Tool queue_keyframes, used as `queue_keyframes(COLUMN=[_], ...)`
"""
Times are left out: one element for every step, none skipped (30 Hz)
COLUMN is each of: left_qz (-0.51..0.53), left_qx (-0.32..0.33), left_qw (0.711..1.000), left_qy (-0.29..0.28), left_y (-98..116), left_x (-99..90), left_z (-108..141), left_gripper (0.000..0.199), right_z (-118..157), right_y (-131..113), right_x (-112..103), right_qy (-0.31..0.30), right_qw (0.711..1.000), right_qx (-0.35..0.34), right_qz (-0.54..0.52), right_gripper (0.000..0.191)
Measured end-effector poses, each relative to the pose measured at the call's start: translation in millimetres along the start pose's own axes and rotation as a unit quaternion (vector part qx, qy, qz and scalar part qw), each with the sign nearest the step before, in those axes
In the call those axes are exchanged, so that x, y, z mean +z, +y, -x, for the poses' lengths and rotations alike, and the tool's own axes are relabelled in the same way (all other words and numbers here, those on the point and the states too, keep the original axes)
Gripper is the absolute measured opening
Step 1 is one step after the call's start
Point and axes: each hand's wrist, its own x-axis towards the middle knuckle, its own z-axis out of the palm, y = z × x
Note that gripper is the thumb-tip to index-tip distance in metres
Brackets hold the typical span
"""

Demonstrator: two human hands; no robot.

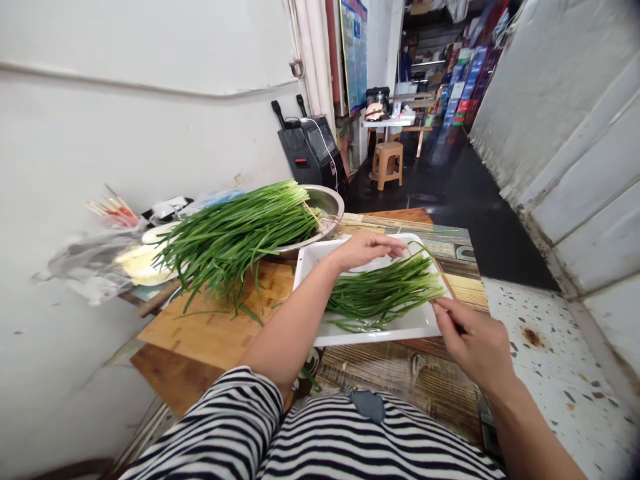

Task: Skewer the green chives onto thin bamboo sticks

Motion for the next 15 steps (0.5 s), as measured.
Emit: queue_keyframes(left_qz=[-0.005,-0.024,-0.057,-0.094,-0.131,-0.167,-0.2,-0.228,-0.25,-0.264,-0.272,-0.274,-0.269,-0.26,-0.249], left_qx=[-0.013,-0.027,-0.041,-0.056,-0.071,-0.084,-0.093,-0.097,-0.095,-0.092,-0.087,-0.083,-0.083,-0.087,-0.09], left_qw=[0.999,0.996,0.992,0.987,0.983,0.978,0.972,0.967,0.963,0.96,0.958,0.958,0.96,0.962,0.964], left_qy=[0.043,0.083,0.109,0.115,0.109,0.096,0.078,0.059,0.042,0.03,0.024,0.019,0.009,-0.007,-0.029], left_y=[-6.5,-15.1,-25.1,-35.6,-45.5,-54.1,-60.6,-64.6,-65.9,-65.0,-62.2,-58.2,-54.1,-50.7,-48.6], left_x=[-2.0,-1.6,1.0,5.5,11.1,17.2,23.1,28.0,31.5,33.2,33.3,31.9,29.7,27.3,25.2], left_z=[-1.6,-4.4,-7.9,-11.6,-15.2,-18.3,-20.9,-22.8,-24.1,-24.8,-25.1,-25.1,-24.9,-24.5,-24.1], left_gripper=[0.028,0.028,0.026,0.025,0.024,0.024,0.024,0.024,0.023,0.022,0.022,0.024,0.025,0.025,0.025], right_z=[0.7,1.4,2.1,2.9,3.8,4.8,5.9,7.1,8.3,9.5,10.6,11.4,12.0,12.4,12.5], right_y=[-7.8,-16.6,-25.8,-34.6,-42.4,-48.6,-53.0,-55.4,-56.1,-55.5,-54.1,-52.5,-51.1,-50.1,-49.8], right_x=[-1.5,-3.3,-5.1,-6.7,-8.1,-9.1,-9.8,-10.1,-10.2,-10.2,-10.3,-10.4,-10.6,-11.0,-11.4], right_qy=[0.0,-0.007,-0.013,-0.024,-0.03,-0.038,-0.041,-0.042,-0.044,-0.045,-0.048,-0.05,-0.051,-0.052,-0.052], right_qw=[0.999,0.996,0.992,0.987,0.982,0.977,0.973,0.971,0.971,0.971,0.972,0.973,0.974,0.974,0.974], right_qx=[-0.044,-0.087,-0.124,-0.157,-0.186,-0.206,-0.22,-0.228,-0.229,-0.227,-0.224,-0.221,-0.219,-0.218,-0.219], right_qz=[0.005,0.001,-0.008,-0.02,-0.032,-0.042,-0.05,-0.055,-0.056,-0.053,-0.047,-0.041,-0.037,-0.036,-0.037], right_gripper=[0.016,0.013,0.011,0.012,0.013,0.014,0.016,0.017,0.018,0.019,0.019,0.02,0.02,0.019,0.019])
